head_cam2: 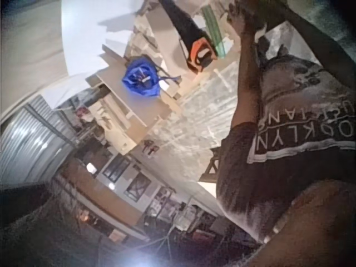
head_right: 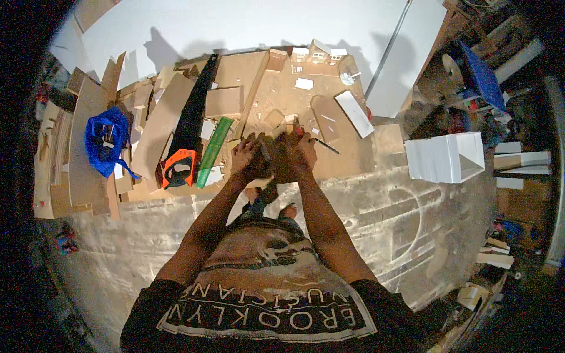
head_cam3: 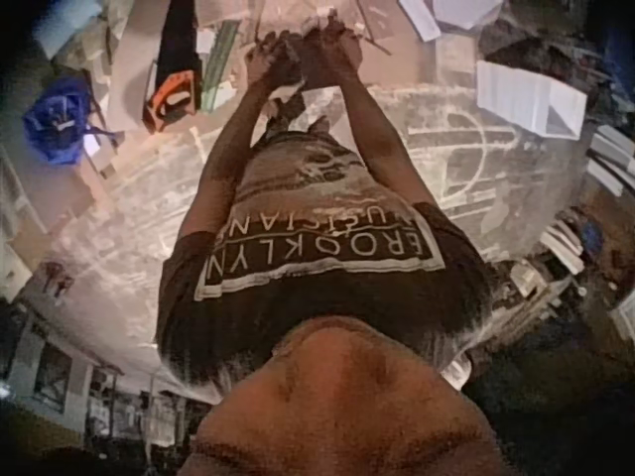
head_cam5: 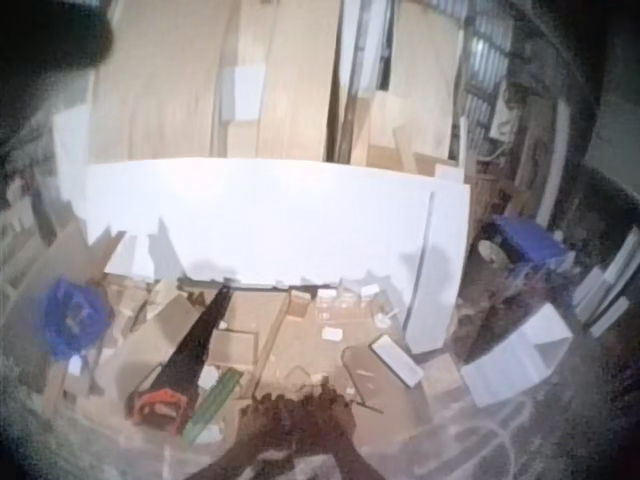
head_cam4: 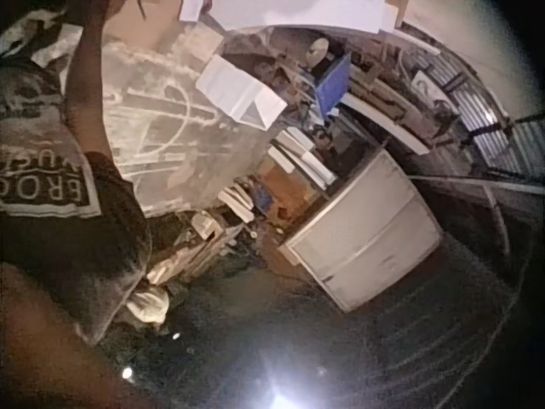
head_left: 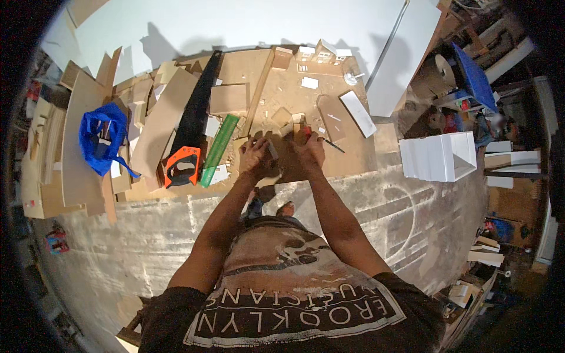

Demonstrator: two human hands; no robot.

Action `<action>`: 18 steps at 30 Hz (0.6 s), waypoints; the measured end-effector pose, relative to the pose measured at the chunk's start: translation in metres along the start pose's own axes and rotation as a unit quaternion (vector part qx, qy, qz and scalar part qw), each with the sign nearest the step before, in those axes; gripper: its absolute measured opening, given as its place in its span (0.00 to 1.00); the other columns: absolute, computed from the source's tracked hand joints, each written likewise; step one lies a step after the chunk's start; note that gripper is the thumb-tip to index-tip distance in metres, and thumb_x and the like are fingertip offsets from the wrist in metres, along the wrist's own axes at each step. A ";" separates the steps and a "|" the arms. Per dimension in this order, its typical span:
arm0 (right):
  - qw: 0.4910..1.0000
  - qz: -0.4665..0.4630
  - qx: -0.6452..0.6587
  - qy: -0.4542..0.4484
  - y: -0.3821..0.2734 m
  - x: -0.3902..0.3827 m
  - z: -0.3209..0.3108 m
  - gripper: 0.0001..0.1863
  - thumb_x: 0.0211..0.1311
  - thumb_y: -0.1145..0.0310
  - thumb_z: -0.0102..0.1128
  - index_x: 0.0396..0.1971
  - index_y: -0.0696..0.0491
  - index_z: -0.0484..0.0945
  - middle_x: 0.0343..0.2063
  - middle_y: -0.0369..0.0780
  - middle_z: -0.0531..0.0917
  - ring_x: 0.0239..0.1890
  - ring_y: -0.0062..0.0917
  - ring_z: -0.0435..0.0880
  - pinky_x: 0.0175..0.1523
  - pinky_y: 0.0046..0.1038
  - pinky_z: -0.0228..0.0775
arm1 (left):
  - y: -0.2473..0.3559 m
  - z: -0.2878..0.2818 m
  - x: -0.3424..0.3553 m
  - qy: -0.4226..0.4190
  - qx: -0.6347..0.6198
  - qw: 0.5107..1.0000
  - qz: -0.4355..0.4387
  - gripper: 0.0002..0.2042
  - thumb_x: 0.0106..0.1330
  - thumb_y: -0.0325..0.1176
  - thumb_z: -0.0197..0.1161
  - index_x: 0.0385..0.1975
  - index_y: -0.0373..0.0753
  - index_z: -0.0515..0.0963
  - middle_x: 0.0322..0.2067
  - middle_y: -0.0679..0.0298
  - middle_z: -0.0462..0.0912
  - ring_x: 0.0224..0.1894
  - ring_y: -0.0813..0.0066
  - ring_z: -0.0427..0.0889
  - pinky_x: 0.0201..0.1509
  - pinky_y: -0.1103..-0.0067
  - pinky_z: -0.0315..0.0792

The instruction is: The person shapes a small piece of wood by scraping it with a utility knife while holding it over a workbench.

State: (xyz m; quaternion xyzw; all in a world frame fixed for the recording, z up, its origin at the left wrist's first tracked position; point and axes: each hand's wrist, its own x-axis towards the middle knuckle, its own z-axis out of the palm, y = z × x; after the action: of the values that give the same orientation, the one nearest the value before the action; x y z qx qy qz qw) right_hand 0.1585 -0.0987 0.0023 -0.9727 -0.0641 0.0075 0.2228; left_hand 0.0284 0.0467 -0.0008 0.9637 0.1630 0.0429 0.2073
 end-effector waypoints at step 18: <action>0.859 0.070 0.453 -0.227 0.033 -0.022 -0.047 0.21 0.56 0.57 0.70 0.36 0.63 0.80 0.26 0.33 0.79 0.27 0.16 0.74 0.32 0.22 0.67 | -0.031 0.010 -0.010 0.018 -0.003 0.998 0.067 0.28 0.57 0.47 0.65 0.59 0.49 0.73 0.64 0.65 0.68 0.67 0.58 0.61 0.66 0.59 0.58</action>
State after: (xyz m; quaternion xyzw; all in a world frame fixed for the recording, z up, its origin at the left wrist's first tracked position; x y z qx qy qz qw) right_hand 0.1427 -0.1515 0.0298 -0.7379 -0.0341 0.2715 0.6170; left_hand 0.0110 0.0665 -0.0230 0.9709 0.1017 0.0743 0.2036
